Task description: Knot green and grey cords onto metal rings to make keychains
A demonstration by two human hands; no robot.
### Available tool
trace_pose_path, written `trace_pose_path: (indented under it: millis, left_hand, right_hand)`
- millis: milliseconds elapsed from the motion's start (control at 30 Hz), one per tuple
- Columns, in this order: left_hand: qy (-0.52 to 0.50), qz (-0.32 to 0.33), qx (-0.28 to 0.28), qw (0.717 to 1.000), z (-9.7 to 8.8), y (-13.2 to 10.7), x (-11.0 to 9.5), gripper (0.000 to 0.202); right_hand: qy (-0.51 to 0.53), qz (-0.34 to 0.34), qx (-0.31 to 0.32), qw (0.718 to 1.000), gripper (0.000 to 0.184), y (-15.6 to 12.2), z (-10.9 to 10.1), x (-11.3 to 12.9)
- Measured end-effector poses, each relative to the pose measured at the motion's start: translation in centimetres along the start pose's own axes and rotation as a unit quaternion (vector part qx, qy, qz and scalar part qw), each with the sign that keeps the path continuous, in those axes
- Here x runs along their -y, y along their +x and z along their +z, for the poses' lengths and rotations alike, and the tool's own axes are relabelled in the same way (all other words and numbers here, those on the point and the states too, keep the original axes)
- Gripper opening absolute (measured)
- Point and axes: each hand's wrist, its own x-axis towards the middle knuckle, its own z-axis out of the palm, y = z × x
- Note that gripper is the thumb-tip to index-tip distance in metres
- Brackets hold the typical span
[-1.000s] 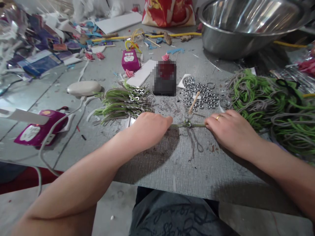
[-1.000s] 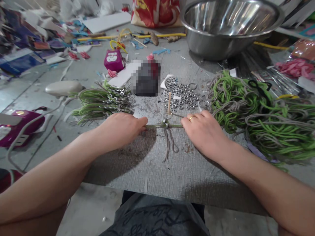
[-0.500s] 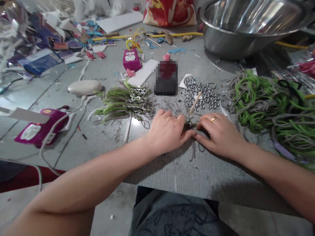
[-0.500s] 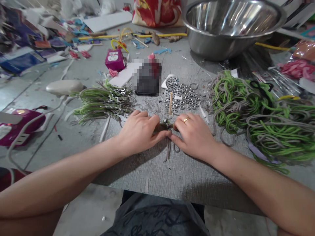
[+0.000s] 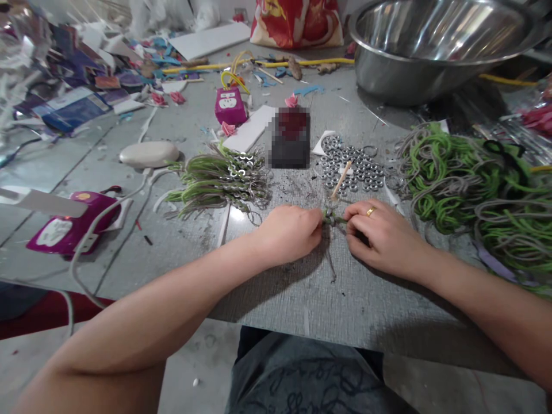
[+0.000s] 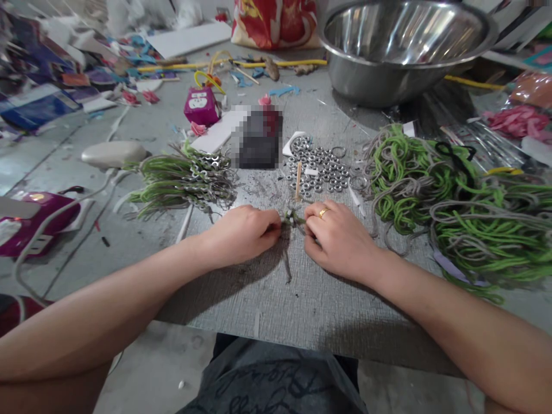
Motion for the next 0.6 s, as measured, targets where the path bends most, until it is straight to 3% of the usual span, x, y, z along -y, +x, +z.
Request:
trace_pose_path:
  millis: [333,433,600]
  left_hand:
    - [-0.026,0.037,0.066,0.997,-1.1,-0.4,0.6,0.019]
    - [-0.034,0.034,0.037,0.998,-0.9,-0.5,0.6,0.02]
    - [-0.029,-0.028,-0.022,0.999,-0.6,-0.4,0.5,0.028]
  right_hand:
    - [0.0,-0.021,0.05,0.999,0.015,-0.2,-1.1,0.1]
    - [0.019,-0.002,0.029,0.999,0.016,-0.2,-0.9,0.0]
    - [0.024,0.068,-0.04,0.997,0.029,0.1,0.3,-0.5]
